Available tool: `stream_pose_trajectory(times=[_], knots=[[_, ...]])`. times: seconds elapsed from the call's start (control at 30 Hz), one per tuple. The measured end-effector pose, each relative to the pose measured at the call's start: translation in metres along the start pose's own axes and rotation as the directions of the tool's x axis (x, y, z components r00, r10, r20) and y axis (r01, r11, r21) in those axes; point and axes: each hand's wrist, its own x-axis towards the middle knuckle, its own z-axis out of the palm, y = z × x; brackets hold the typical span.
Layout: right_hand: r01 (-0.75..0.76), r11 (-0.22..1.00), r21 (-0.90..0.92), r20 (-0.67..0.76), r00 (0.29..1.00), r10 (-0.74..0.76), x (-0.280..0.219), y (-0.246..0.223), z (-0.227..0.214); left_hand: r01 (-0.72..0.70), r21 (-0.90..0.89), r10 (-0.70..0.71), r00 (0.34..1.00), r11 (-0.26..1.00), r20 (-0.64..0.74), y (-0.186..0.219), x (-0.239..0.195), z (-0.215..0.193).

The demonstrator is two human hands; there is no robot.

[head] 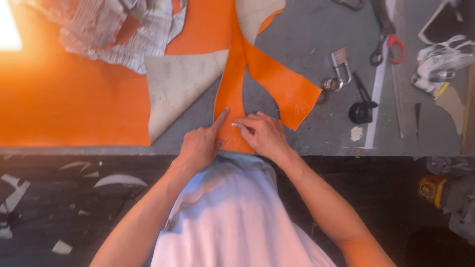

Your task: The person marks an orange sheet with a white pen, then places and smooths torn newspaper strips onto the sheet. They use a tape measure and a metal ruler to measure and mark lines on the orange sheet, then use a lock and a small metal ring as weights to hold the newspaper in place while marking.

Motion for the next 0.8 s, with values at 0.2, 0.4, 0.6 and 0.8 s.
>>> stream_pose_trajectory(times=[0.2, 0.4, 0.6, 0.8], knots=[[-0.125, 0.991, 0.055, -0.261, 0.956, 0.135, -0.015, 0.021, -0.022, 0.012, 0.004, -0.012, 1.000, 1.000, -0.024, 0.004, -0.004, 0.001], [-0.283, 0.921, 0.268, -0.363, 0.856, 0.369, -0.065, 0.076, -0.063, -0.127, 0.212, 0.238, 0.715, 0.969, -0.657, 0.026, -0.008, 0.011], [-0.344, 0.904, 0.254, -0.411, 0.808, 0.422, -0.075, 0.101, -0.071, -0.320, -0.482, 0.093, 0.894, 0.816, -0.438, 0.080, 0.046, 0.031], [-0.215, 0.946, 0.244, -0.418, 0.857, 0.302, -0.062, 0.114, -0.080, -0.131, -0.578, -0.110, 0.926, 0.805, -0.362, 0.132, 0.086, 0.064]])
